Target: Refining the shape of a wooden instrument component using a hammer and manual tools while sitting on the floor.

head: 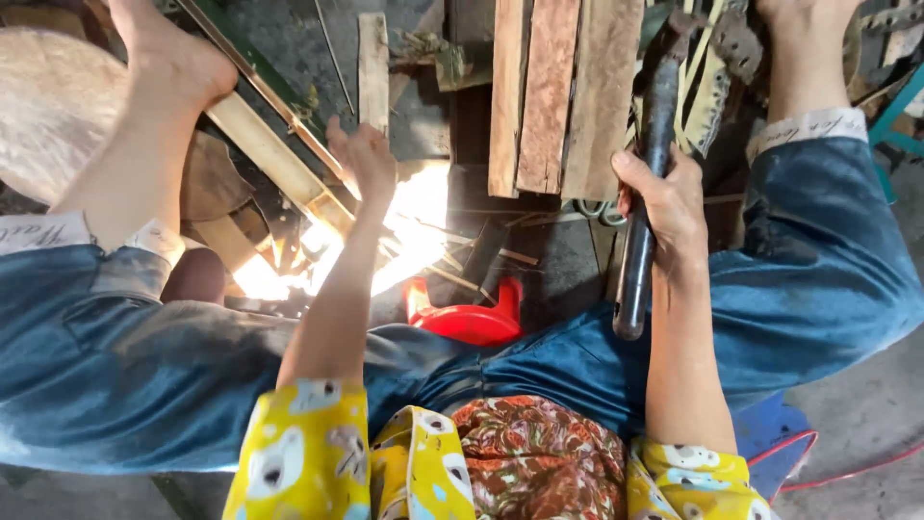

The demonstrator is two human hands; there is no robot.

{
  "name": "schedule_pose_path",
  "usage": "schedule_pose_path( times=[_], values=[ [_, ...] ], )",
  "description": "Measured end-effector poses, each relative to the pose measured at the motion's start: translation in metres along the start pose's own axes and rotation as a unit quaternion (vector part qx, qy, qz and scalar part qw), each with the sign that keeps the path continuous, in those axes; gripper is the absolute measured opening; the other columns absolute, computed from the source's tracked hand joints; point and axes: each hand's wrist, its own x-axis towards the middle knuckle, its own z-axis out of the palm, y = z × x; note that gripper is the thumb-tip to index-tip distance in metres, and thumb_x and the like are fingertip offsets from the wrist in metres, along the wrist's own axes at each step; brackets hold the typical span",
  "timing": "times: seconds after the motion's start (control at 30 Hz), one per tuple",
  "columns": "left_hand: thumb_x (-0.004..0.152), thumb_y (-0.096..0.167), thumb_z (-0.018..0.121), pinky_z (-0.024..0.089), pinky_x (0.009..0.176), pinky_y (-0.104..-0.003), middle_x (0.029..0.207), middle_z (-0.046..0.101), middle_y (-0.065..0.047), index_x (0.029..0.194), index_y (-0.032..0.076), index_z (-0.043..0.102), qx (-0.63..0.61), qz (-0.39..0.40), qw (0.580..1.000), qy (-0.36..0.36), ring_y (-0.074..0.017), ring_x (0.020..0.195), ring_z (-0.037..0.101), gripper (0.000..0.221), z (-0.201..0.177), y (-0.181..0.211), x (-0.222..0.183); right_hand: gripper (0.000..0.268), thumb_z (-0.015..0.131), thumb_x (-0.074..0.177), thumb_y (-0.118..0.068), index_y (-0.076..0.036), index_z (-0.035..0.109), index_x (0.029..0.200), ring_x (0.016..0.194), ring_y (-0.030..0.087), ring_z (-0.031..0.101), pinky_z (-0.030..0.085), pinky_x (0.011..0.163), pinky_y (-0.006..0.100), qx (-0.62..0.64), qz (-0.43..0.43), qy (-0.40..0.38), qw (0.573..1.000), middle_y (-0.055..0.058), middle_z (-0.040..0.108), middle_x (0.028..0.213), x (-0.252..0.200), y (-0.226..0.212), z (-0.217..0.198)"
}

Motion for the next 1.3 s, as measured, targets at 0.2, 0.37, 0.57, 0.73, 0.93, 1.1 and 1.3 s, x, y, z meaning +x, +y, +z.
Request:
schedule_pose_path(
  times=[0.2,0.37,0.57,0.73,0.93,1.1,1.3],
  values=[
    [0.072,0.005,0.077,0.053,0.081,-0.039,0.066,0.066,-0.010,0.067,0.017,0.076,-0.030,-0.097,0.988,-0.114,-0.0360,0.073,0.069,0.013,-0.019,0.022,0.038,0.026,0.082,0.095,-0.015,0.001,0.062,0.095,0.043,0.019,0.060,0.051,0.042,0.030,0.020,0.005,0.001,1.000,0.013,0.053,0.058,-0.001,-0.002,0.000],
    [0.082,0.022,0.079,0.054,0.083,-0.037,0.087,0.074,-0.001,0.087,0.025,0.079,-0.215,-0.066,0.964,-0.140,-0.0261,0.089,0.072,0.007,-0.095,0.068,0.032,0.025,0.080,0.098,-0.016,0.000,0.062,0.097,0.045,0.017,0.061,0.051,0.043,0.027,0.010,0.018,0.010,1.000,0.011,0.054,0.059,-0.003,-0.003,-0.002],
    [0.082,0.012,0.074,0.056,0.082,-0.032,0.083,0.072,-0.003,0.088,0.018,0.076,-0.370,-0.153,0.883,-0.245,-0.0159,0.082,0.067,0.009,-0.125,0.149,-0.045,0.024,0.082,0.097,-0.014,0.000,0.062,0.096,0.044,0.015,0.060,0.052,0.042,0.025,0.024,0.024,0.010,0.999,0.011,0.055,0.061,-0.008,-0.011,0.003],
    [0.086,0.014,0.072,0.057,0.088,-0.034,0.090,0.073,-0.005,0.093,0.018,0.074,-0.323,-0.128,0.903,-0.251,-0.0232,0.094,0.068,0.009,-0.108,0.155,-0.043,0.024,0.082,0.097,-0.014,0.000,0.062,0.096,0.044,0.015,0.062,0.053,0.041,0.025,0.032,0.018,0.001,0.999,0.012,0.057,0.062,-0.008,-0.011,0.008],
    [0.090,0.015,0.063,0.053,0.092,-0.051,0.096,0.071,-0.011,0.097,0.018,0.067,-0.256,-0.042,0.921,-0.289,-0.0364,0.103,0.064,0.008,-0.110,0.167,-0.037,0.025,0.083,0.096,-0.015,-0.001,0.063,0.093,0.044,0.016,0.062,0.055,0.041,0.026,0.030,0.018,0.006,0.999,0.012,0.057,0.062,-0.007,-0.007,0.005],
    [0.096,0.014,0.060,0.049,0.096,-0.055,0.099,0.070,-0.014,0.099,0.016,0.058,-0.294,-0.080,0.915,-0.264,-0.0420,0.107,0.062,0.004,-0.114,0.173,-0.037,0.027,0.084,0.097,-0.016,-0.001,0.062,0.094,0.045,0.017,0.063,0.055,0.042,0.027,0.025,0.016,0.003,1.000,0.013,0.057,0.062,-0.001,0.003,-0.002],
    [0.097,0.017,0.059,0.051,0.094,-0.055,0.096,0.070,-0.012,0.102,0.021,0.060,-0.282,-0.113,0.907,-0.292,-0.0386,0.106,0.067,0.006,-0.107,0.170,-0.037,0.025,0.083,0.097,-0.017,-0.003,0.062,0.092,0.046,0.014,0.063,0.055,0.042,0.024,0.031,0.026,0.014,0.999,0.010,0.059,0.064,-0.013,-0.018,0.016]
  ],
)
